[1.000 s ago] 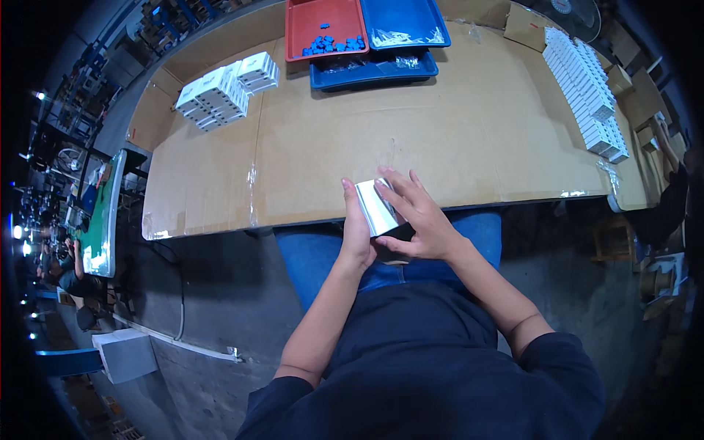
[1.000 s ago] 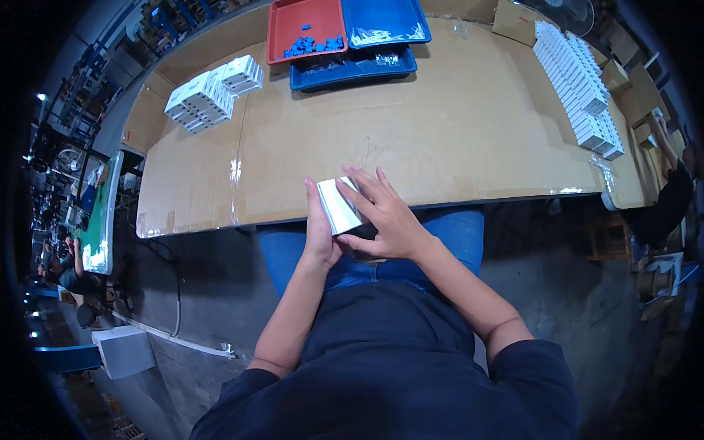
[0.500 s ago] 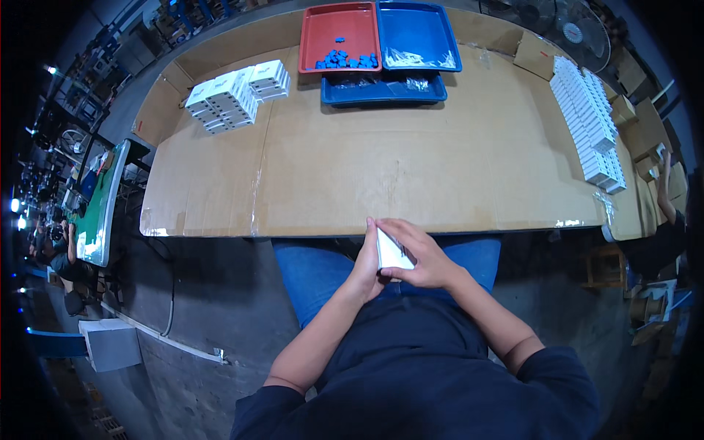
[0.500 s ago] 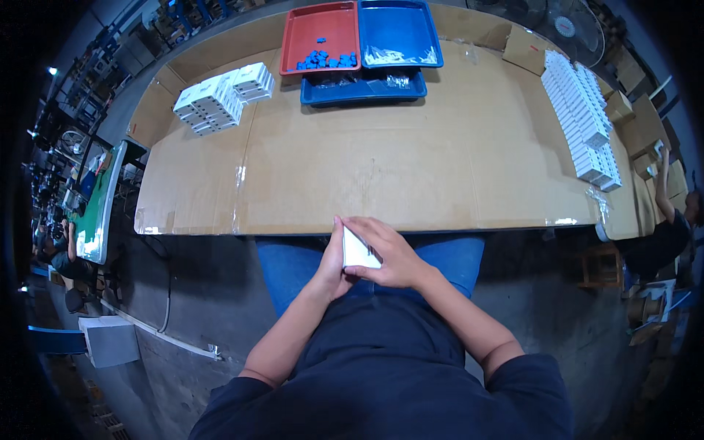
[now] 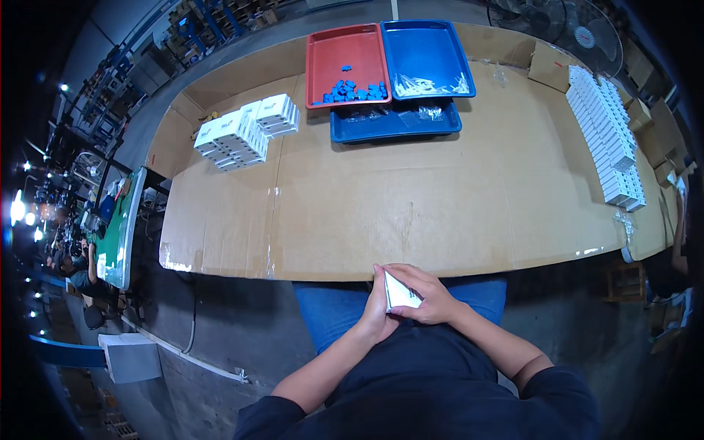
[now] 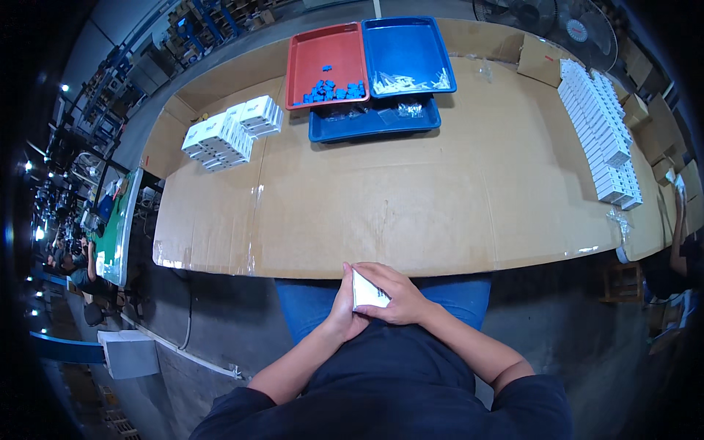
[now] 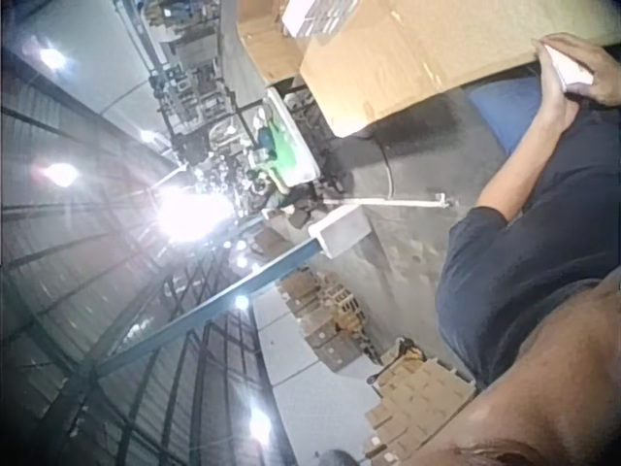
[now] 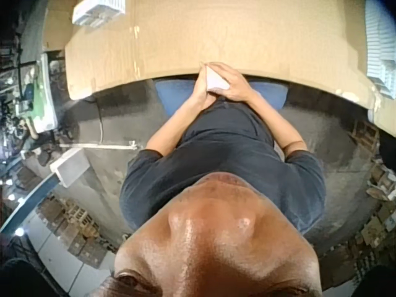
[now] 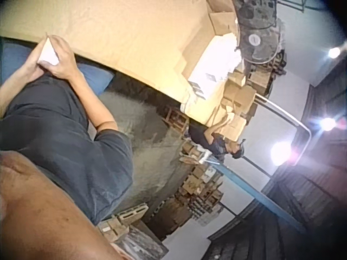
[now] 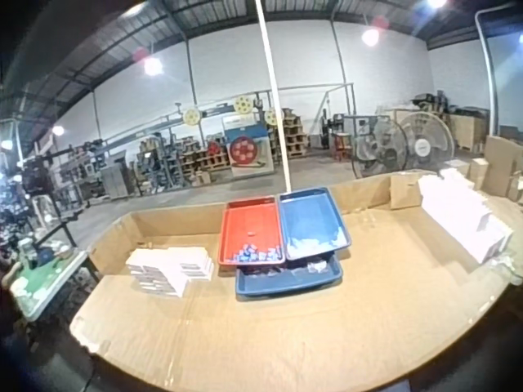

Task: The person assembles electronic components by hand, placing a circuit board, a connector, and various small parts into a white housing and securing them.

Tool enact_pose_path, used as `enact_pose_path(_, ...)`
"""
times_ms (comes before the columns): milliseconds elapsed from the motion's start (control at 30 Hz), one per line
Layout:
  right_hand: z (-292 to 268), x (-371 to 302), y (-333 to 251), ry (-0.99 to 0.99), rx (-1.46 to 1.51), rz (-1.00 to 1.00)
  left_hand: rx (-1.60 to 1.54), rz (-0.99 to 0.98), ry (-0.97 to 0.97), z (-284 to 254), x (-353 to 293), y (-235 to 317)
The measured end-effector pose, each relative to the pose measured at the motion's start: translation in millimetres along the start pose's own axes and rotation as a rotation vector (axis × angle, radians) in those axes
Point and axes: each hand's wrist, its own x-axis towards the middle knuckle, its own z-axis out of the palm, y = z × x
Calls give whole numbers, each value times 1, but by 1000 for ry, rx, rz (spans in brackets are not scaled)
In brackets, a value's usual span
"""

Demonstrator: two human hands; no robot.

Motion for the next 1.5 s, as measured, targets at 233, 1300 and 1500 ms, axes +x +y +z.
enact_pose_path(233, -11, 15, 3, 47, -39, -56, 8, 19, 18, 8, 15, 16)
enact_pose_path(1300, 5, 86, -47, 428, 744, 401, 850, 1447, 135, 33, 46, 66)
enact_pose_path(1500, 10, 76, -51, 426, 618, 282, 757, 1516, 125, 33, 48, 61)
